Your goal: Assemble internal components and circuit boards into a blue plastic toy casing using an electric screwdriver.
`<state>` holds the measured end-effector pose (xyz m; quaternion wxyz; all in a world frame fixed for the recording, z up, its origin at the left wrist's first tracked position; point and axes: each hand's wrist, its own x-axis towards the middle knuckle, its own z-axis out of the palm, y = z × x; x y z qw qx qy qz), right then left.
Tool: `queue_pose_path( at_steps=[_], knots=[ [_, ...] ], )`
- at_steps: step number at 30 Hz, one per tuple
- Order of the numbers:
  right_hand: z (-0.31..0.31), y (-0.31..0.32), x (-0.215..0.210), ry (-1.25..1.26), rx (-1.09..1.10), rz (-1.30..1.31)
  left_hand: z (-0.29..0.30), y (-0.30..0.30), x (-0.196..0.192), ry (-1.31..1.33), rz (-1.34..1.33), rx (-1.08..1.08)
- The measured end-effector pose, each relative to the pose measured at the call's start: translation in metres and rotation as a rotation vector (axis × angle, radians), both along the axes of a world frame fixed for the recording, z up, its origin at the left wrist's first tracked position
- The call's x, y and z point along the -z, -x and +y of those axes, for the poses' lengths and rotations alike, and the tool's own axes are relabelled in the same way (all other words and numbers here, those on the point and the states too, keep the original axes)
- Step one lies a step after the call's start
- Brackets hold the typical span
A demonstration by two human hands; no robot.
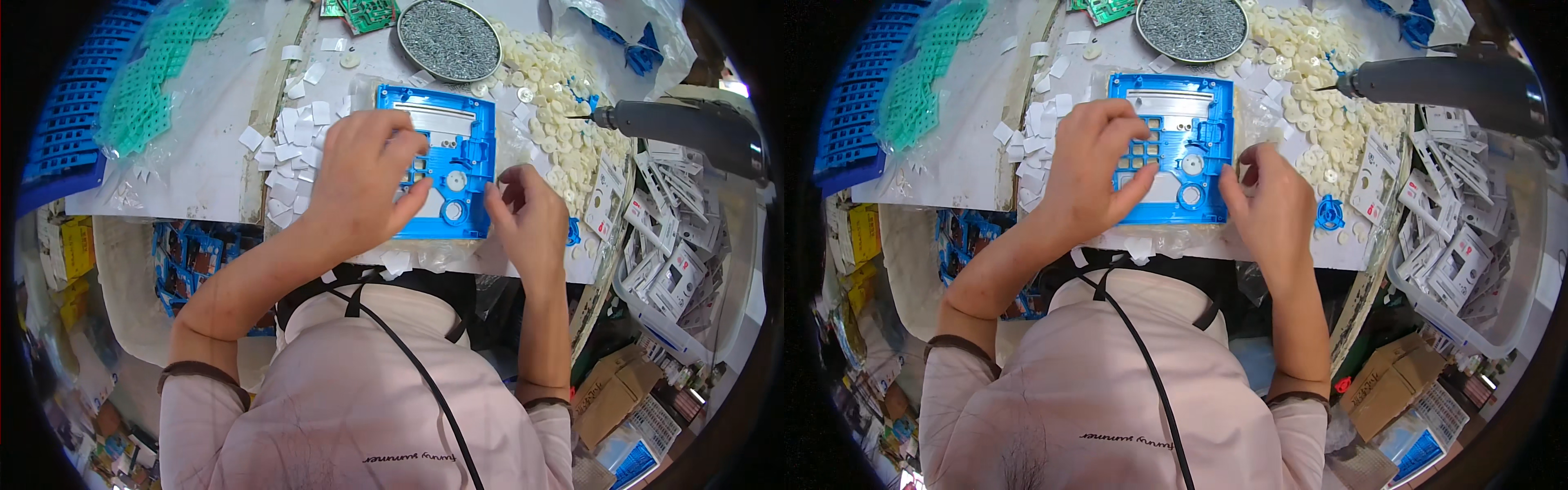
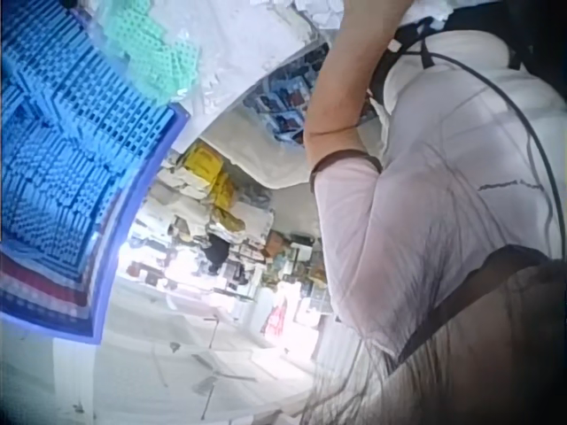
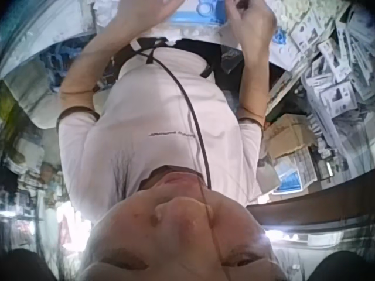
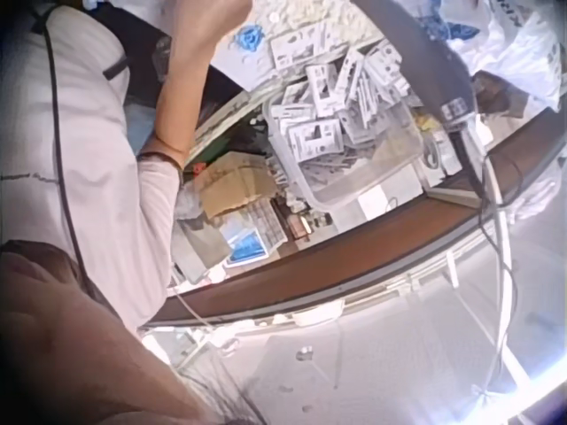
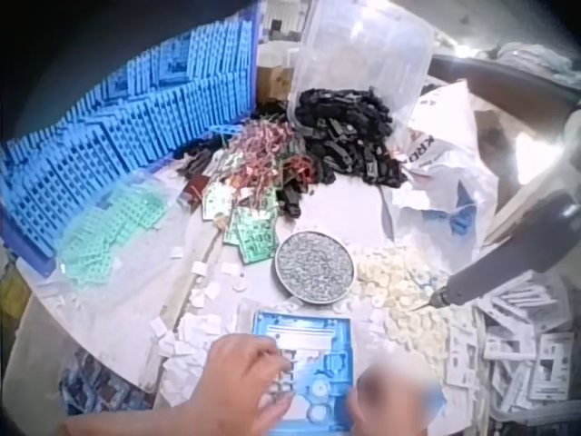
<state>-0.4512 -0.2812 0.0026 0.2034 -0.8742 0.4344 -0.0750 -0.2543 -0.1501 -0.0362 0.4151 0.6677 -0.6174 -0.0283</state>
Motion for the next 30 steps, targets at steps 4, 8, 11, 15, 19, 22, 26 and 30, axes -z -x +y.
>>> queue_pose_path(
  at_steps=[4,8,11,15,19,22,26,30],
  knots=[
    [0.003,-0.006,-0.001,0.087,-0.013,-0.085,0.001,-0.001,-0.004,-0.078,0.047,-0.094],
    [-0.005,-0.012,-0.007,0.048,-0.022,-0.042,0.008,-0.005,0.003,-0.083,0.084,-0.156],
    [-0.013,-0.011,-0.005,0.055,-0.116,0.064,0.013,-0.010,0.007,-0.196,0.121,-0.180],
    [-0.016,-0.008,-0.006,0.013,-0.127,-0.044,0.017,-0.014,0.009,-0.213,0.080,-0.145],
    [-0.002,-0.007,-0.024,-0.046,-0.061,-0.312,0.021,-0.009,-0.010,-0.197,0.364,-0.213],
    [0.005,-0.005,-0.026,-0.262,0.011,-0.483,0.017,0.010,-0.020,0.022,0.968,-0.197],
    [0.011,0.001,-0.011,-0.754,-0.016,-0.906,0.031,-0.002,-0.034,-0.186,1.730,0.059],
    [0.021,-0.009,0.010,-1.328,-0.107,-1.240,0.034,0.000,-0.033,-0.198,1.913,0.040]
  ],
)
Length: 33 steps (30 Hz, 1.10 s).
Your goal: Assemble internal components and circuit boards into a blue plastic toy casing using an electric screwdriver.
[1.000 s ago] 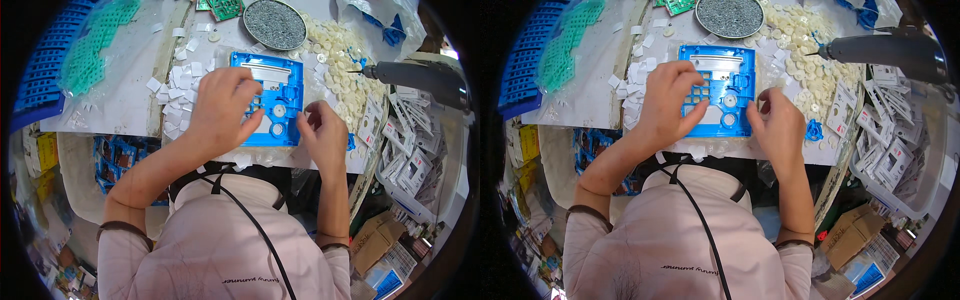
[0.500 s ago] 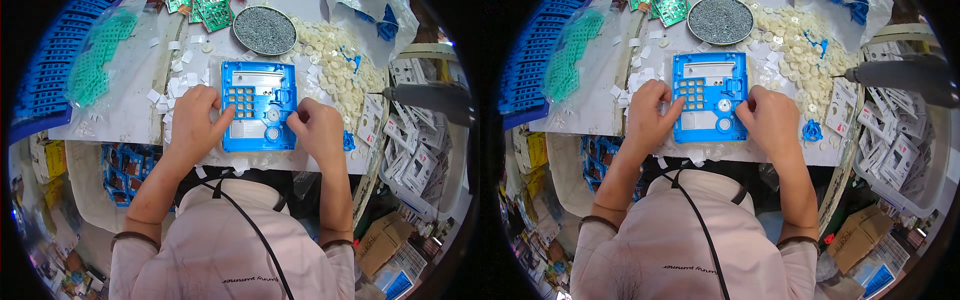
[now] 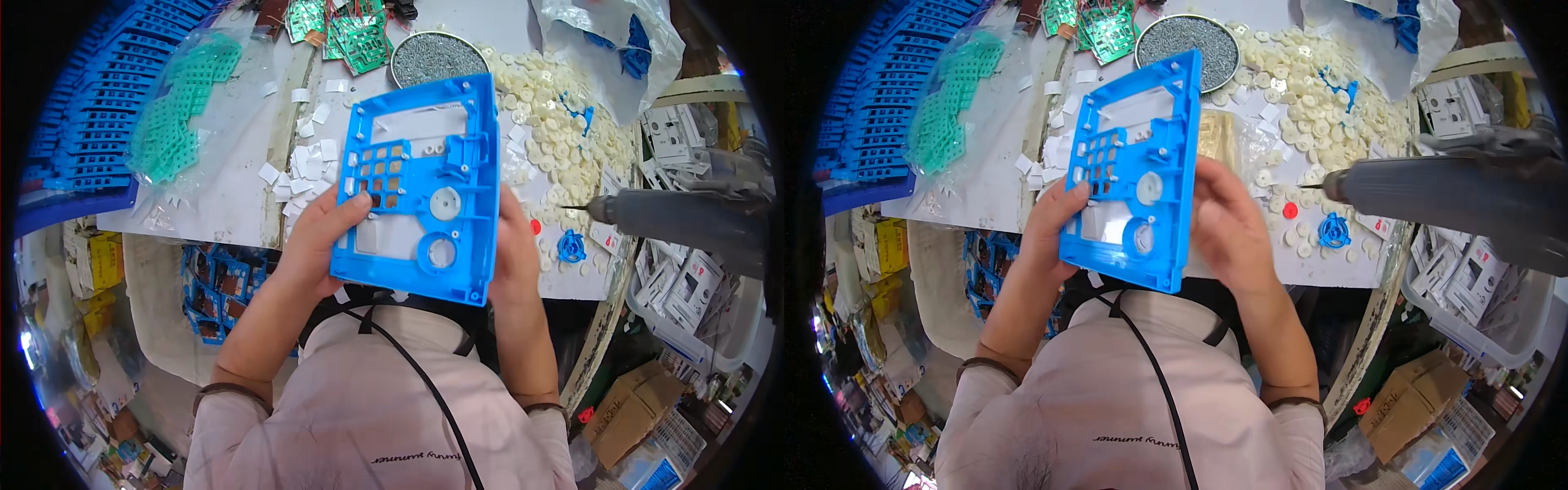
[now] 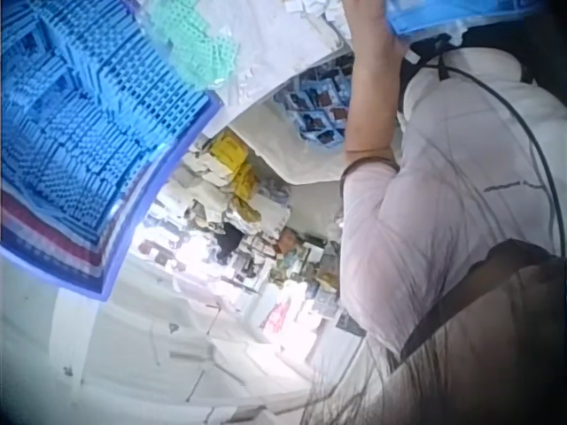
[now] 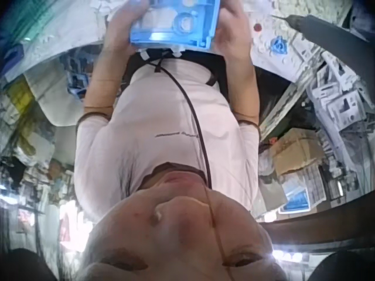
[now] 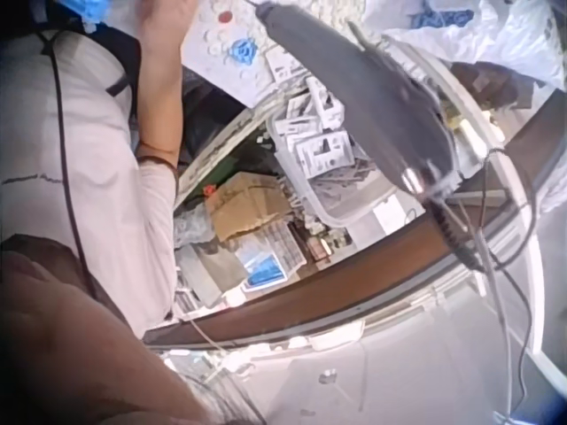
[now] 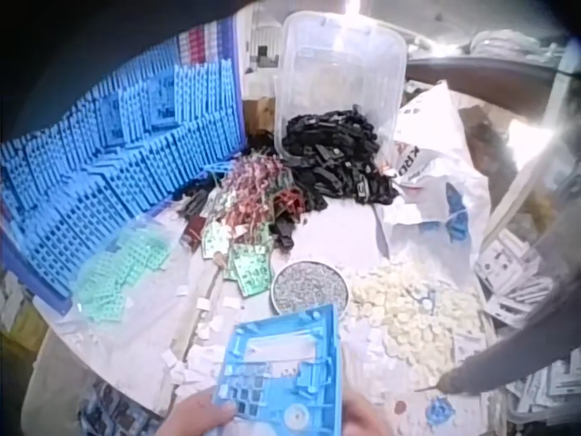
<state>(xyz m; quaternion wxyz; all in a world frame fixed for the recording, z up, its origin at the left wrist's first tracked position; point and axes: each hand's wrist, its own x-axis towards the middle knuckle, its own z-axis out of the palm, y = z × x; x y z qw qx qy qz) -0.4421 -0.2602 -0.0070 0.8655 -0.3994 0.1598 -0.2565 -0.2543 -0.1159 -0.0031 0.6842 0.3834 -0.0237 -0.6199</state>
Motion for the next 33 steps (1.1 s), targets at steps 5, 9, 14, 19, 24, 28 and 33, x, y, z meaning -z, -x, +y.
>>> queue_pose_path(
  at_steps=[5,9,14,19,24,28,33],
  knots=[
    [0.011,-0.009,0.010,0.019,-0.069,-0.167,0.002,0.006,-0.002,0.020,-0.034,0.018],
    [0.005,-0.007,0.010,0.198,-0.033,-0.002,0.001,0.006,0.001,-0.003,0.055,0.010],
    [0.009,-0.010,0.013,0.487,0.113,-0.076,0.000,0.012,0.010,0.076,0.177,0.031],
    [0.007,-0.009,0.014,0.594,0.141,-0.101,-0.001,0.015,0.011,0.086,0.178,0.051],
    [-0.003,-0.006,0.012,0.087,-0.083,0.036,0.007,0.017,0.010,0.164,-0.077,-0.086],
    [-0.003,0.000,0.025,-0.095,-0.138,0.062,0.004,0.003,-0.013,0.271,-0.257,-0.163],
    [-0.019,0.003,0.023,0.182,-0.017,0.108,0.005,-0.004,-0.003,0.157,-0.328,-0.127]
  ],
)
